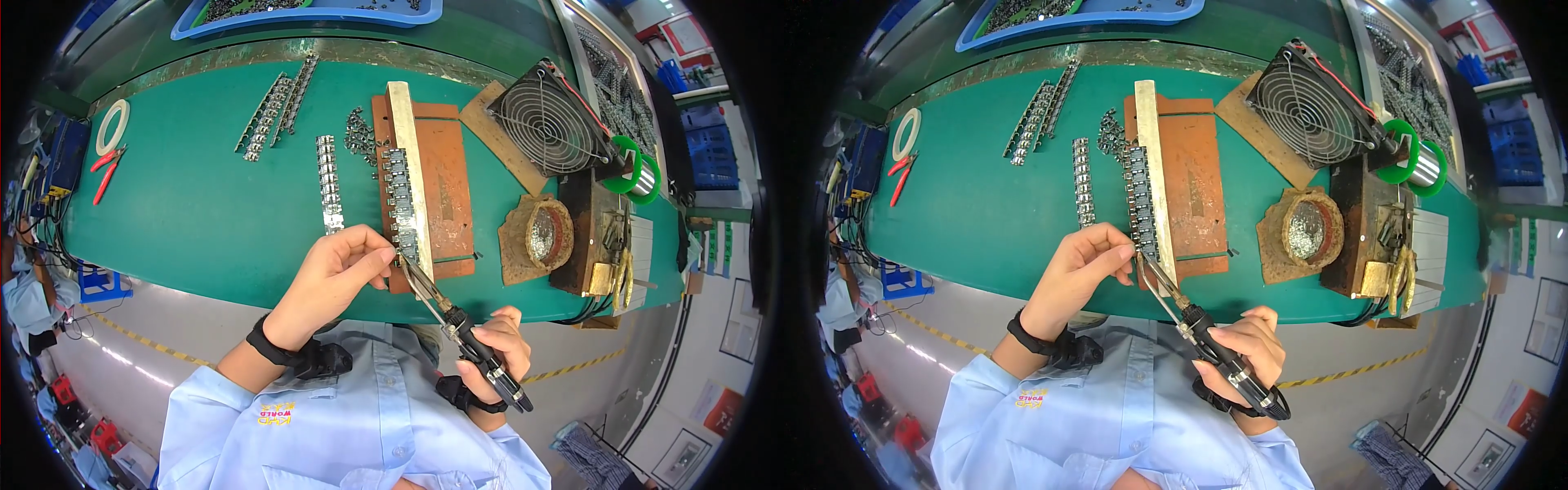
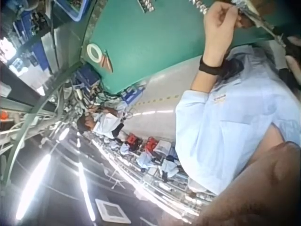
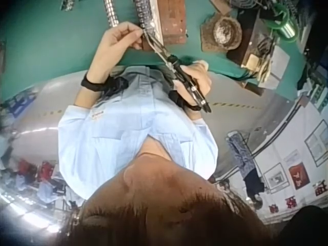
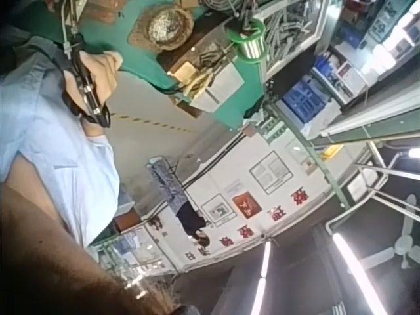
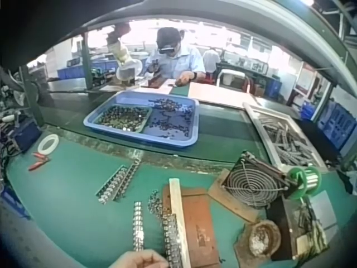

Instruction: Soldering electronic components onto a metal strip at an assembly station.

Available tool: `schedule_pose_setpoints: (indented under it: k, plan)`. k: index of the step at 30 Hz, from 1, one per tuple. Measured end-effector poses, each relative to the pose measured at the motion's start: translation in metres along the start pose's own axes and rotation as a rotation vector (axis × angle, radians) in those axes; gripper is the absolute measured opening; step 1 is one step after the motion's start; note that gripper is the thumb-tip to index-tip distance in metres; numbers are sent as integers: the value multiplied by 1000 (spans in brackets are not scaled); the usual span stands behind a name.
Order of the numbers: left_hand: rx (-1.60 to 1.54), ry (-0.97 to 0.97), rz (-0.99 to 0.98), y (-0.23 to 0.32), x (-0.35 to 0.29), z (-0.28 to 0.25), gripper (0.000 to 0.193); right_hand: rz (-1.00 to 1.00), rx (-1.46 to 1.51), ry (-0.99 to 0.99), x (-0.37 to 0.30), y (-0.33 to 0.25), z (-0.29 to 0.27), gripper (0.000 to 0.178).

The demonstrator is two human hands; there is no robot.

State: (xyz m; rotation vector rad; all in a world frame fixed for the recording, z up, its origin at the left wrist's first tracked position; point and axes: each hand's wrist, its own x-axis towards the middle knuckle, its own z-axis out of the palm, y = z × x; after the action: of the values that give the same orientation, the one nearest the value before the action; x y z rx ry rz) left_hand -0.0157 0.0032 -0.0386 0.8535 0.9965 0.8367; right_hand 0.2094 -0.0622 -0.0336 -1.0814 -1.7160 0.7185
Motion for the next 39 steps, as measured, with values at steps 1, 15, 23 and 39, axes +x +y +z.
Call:
schedule_pose_setpoints:
  k: [1,15,23,39]
  plan:
    - [5,1,-4,0,0,0,15,0,-2,0,0,0,0,37]
    - [2,11,-9,3,0,5,15,174,-83,651,-38,10,5,40]
    - [-3,9,-3,2,0,10,15,367,-124,686,-35,17,-2,37]
    - [-42,50,-52,13,4,21,16,266,178,338,-12,10,3,42]
